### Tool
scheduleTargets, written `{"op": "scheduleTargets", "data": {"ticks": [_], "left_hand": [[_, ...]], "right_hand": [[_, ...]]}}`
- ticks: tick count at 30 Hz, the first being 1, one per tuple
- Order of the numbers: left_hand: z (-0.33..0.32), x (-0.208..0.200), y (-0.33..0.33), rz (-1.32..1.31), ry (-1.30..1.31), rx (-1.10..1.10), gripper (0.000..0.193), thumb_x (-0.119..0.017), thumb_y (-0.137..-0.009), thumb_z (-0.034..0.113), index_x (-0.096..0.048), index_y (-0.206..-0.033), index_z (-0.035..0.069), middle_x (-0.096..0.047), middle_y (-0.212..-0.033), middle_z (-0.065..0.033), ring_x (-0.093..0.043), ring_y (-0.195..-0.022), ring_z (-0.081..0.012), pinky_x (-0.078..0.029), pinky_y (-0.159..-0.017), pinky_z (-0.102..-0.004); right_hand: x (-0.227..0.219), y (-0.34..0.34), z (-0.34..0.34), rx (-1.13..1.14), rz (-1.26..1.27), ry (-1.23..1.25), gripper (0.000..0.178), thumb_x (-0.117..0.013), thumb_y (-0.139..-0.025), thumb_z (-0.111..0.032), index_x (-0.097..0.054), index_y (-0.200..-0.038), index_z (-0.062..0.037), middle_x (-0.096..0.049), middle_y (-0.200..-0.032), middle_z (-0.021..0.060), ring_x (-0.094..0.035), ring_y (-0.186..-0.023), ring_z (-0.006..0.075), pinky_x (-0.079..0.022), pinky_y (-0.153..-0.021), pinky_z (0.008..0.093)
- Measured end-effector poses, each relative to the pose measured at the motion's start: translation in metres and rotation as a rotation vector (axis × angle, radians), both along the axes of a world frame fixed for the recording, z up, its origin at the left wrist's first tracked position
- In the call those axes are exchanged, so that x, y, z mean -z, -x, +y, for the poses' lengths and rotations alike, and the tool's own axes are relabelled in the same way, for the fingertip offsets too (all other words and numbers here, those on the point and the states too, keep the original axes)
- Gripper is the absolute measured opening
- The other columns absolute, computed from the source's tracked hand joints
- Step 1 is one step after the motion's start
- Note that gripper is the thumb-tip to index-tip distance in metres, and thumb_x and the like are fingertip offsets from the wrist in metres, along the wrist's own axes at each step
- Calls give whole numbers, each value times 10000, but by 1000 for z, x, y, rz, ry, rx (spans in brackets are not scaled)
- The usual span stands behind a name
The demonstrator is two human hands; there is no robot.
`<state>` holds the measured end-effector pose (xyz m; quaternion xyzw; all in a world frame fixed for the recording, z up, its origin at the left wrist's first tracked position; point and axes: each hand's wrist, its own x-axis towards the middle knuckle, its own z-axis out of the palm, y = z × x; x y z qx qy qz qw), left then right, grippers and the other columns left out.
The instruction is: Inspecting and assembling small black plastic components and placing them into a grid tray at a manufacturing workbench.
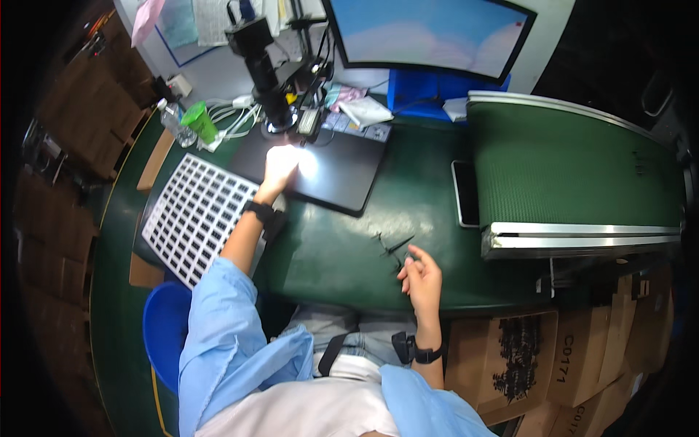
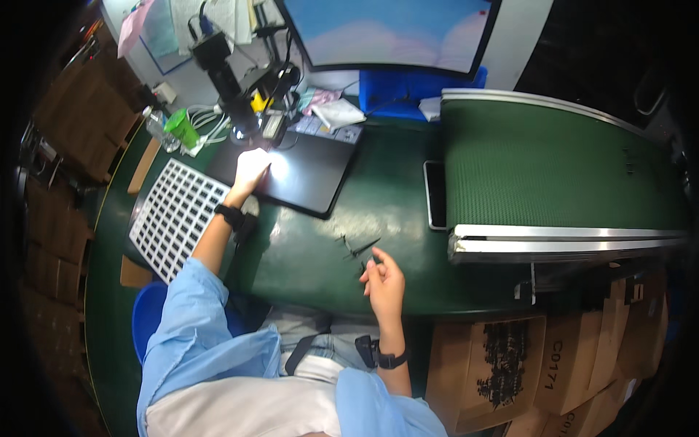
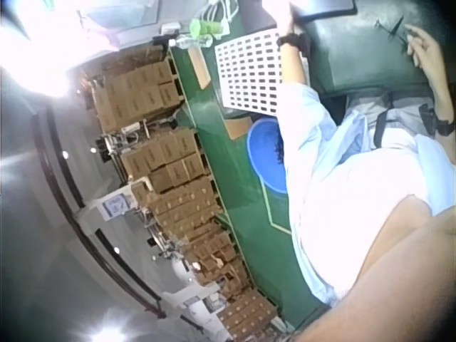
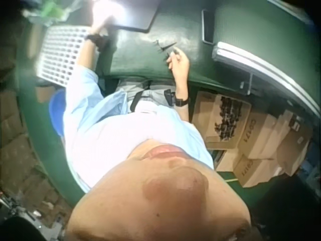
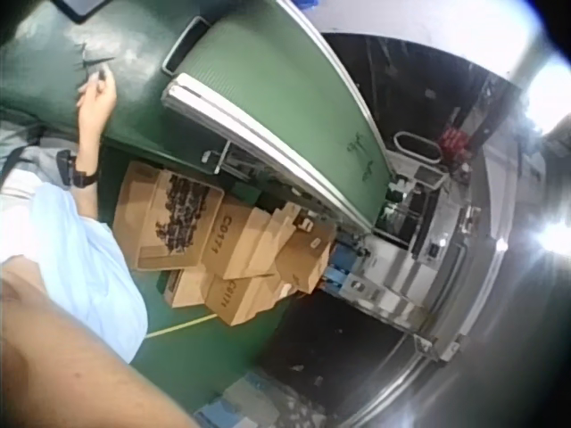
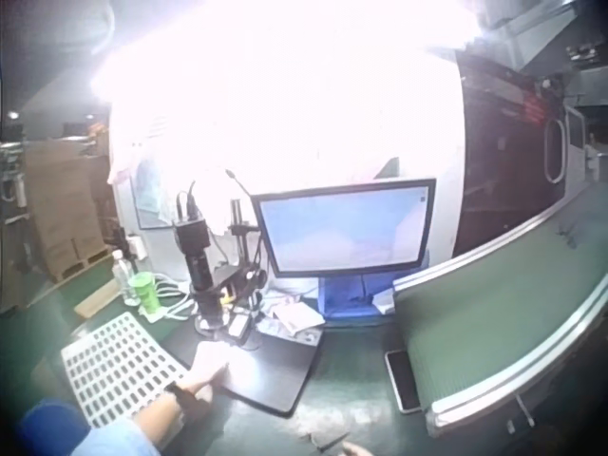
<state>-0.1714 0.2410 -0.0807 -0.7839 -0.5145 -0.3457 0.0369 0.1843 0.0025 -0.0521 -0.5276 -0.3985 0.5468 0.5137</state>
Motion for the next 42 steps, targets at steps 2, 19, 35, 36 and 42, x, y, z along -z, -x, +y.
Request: {"op": "scheduleTargets", "data": {"ticks": [2, 19, 35, 36, 42], "left_hand": [[-7, -3, -14, -114, 148, -38, 170, -565, -778, 149, -566, -656, 31, -539, -612, -105, -534, -569, -246, -432, -559, -328], [-15, -17, 11, -669, 351, -47, 164, -584, -789, 140, -608, -701, 4, -592, -571, -70, -568, -506, -141, -447, -498, -275], [-82, -58, 30, -550, 426, -93, 150, -650, -757, 31, -569, -873, -20, -590, -709, -49, -596, -640, -93, -475, -560, -228], [-74, -62, 11, -462, 310, -75, 128, -650, -690, 30, -586, -791, -14, -597, -692, -113, -598, -611, -199, -469, -570, -289], [-21, -40, -21, -319, 159, 293, 132, -599, -747, 126, -578, -735, -4, -558, -658, -128, -545, -599, -251, -430, -582, -331]], "right_hand": [[3, -3, 0, 21, 2, 11, 329, -514, -884, -87, -477, -1185, 39, -550, -603, 36, -427, -433, 39, -348, -396, 180], [6, 8, 2, 41, -92, -43, 264, -521, -887, -81, -518, -1131, 19, -541, -607, 19, -411, -443, 34, -332, -405, 186], [16, 5, 5, -15, -140, -51, 251, -497, -903, -93, -510, -1123, 25, -527, -621, 21, -390, -434, 28, -309, -399, 162], [16, 5, 5, -19, -123, -44, 251, -498, -904, -96, -510, -1123, 24, -529, -622, 21, -390, -435, 28, -310, -399, 162], [8, 5, -3, 23, -109, -66, 254, -498, -905, -105, -509, -1124, 22, -532, -618, 22, -390, -426, 29, -300, -386, 162]]}}
